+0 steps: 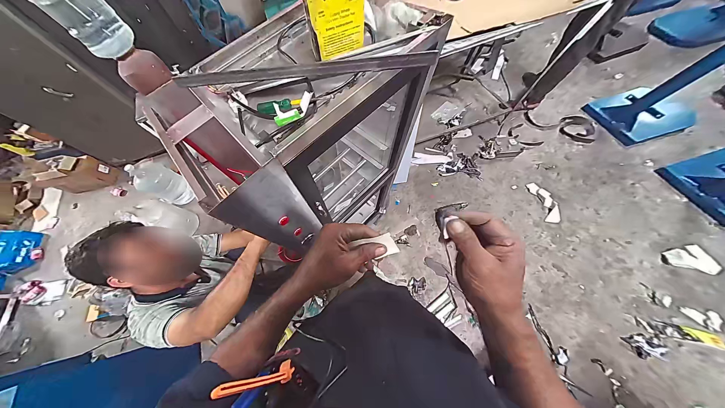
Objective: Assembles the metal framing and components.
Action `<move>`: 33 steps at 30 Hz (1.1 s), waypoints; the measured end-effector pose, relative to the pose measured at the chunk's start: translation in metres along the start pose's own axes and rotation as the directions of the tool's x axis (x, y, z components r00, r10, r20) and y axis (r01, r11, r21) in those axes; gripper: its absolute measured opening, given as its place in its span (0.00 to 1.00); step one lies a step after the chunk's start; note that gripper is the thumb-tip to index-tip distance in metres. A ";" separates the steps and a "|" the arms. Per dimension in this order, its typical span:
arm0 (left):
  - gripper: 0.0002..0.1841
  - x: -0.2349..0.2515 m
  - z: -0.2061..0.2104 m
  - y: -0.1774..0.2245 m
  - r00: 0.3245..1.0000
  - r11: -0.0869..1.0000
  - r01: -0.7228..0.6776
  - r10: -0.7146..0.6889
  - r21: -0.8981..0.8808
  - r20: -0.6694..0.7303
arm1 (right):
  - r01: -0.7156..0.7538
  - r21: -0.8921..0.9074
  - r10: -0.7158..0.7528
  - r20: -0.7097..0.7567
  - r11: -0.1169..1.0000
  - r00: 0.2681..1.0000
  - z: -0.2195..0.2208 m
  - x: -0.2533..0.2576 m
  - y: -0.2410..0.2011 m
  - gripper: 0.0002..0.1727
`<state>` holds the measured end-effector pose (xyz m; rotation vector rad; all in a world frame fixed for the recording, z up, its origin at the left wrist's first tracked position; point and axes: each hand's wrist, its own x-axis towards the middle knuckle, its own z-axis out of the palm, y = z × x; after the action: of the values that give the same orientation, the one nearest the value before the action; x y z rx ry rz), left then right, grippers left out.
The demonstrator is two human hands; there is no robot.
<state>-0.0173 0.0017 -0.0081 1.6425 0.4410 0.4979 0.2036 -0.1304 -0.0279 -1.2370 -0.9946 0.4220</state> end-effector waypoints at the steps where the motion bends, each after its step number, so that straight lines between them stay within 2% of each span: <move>1: 0.09 0.000 -0.003 0.001 1.000 0.993 -0.002 0.001 0.115 0.011 | 0.024 -0.264 -0.001 0.087 0.964 0.996 -0.008 0.000 0.003 0.16; 2: 0.11 0.002 -0.005 0.002 0.999 0.971 -0.013 0.006 0.237 0.031 | 0.061 -0.432 0.026 0.192 0.900 0.981 -0.012 -0.001 0.006 0.23; 3: 0.15 0.003 -0.006 0.002 0.998 0.938 -0.030 0.013 0.344 0.053 | 0.097 -0.490 0.035 0.253 0.867 0.967 -0.010 -0.005 0.008 0.27; 5: 0.23 0.008 0.000 0.004 0.996 0.884 -0.055 0.019 0.465 0.081 | 0.135 -0.444 0.009 0.307 0.886 0.952 0.003 -0.015 0.006 0.24; 7: 0.30 0.011 0.005 0.008 0.995 0.875 -0.056 0.009 0.480 0.098 | 0.095 -0.334 0.000 0.273 0.938 0.962 0.013 -0.019 0.004 0.17; 9: 0.29 0.011 0.006 0.008 0.997 0.911 -0.067 0.049 0.407 0.055 | 0.018 -0.202 0.027 0.219 0.979 0.975 0.012 -0.013 0.004 0.10; 11: 0.19 0.009 0.004 0.002 0.991 0.964 -0.109 0.123 0.243 -0.046 | -0.020 -0.135 0.045 0.184 0.991 0.982 0.006 -0.009 0.005 0.10; 13: 0.09 0.008 0.000 -0.009 0.969 0.969 -0.171 0.199 0.178 -0.150 | -0.006 -0.134 0.028 0.165 0.991 0.986 0.001 -0.007 0.004 0.10; 15: 0.06 0.008 0.001 -0.016 0.940 0.949 -0.209 0.262 0.238 -0.218 | -0.036 -0.063 0.046 0.161 0.997 0.986 0.003 -0.009 -0.002 0.11; 17: 0.06 0.007 0.003 -0.015 0.928 0.943 -0.229 0.287 0.243 -0.238 | -0.148 0.078 0.132 0.178 0.986 0.975 0.011 -0.012 -0.006 0.17; 20: 0.06 0.005 0.007 -0.011 0.934 0.955 -0.237 0.275 0.181 -0.227 | -0.255 0.244 0.202 0.222 0.936 0.954 0.022 -0.016 -0.005 0.15; 24: 0.10 0.000 0.012 -0.007 0.934 0.972 -0.232 0.234 0.039 -0.270 | -0.174 0.215 0.122 0.233 0.961 0.965 0.029 -0.016 -0.008 0.14; 28: 0.11 -0.004 0.014 -0.013 0.921 0.899 -0.372 0.327 -0.229 -0.213 | -0.119 0.226 0.058 0.260 0.967 0.964 0.037 -0.016 -0.010 0.14; 30: 0.10 -0.004 0.014 -0.014 0.899 0.869 -0.430 0.388 -0.245 -0.202 | -0.088 0.232 0.026 0.259 0.969 0.966 0.038 -0.016 -0.012 0.15; 33: 0.09 -0.005 0.014 -0.013 0.892 0.840 -0.449 0.403 -0.304 -0.205 | -0.052 0.249 -0.018 0.269 0.967 0.963 0.039 -0.019 -0.014 0.17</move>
<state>-0.0139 -0.0110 -0.0224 1.3643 0.0654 0.9706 0.1587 -0.1263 -0.0223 -0.9722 -1.1218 0.7243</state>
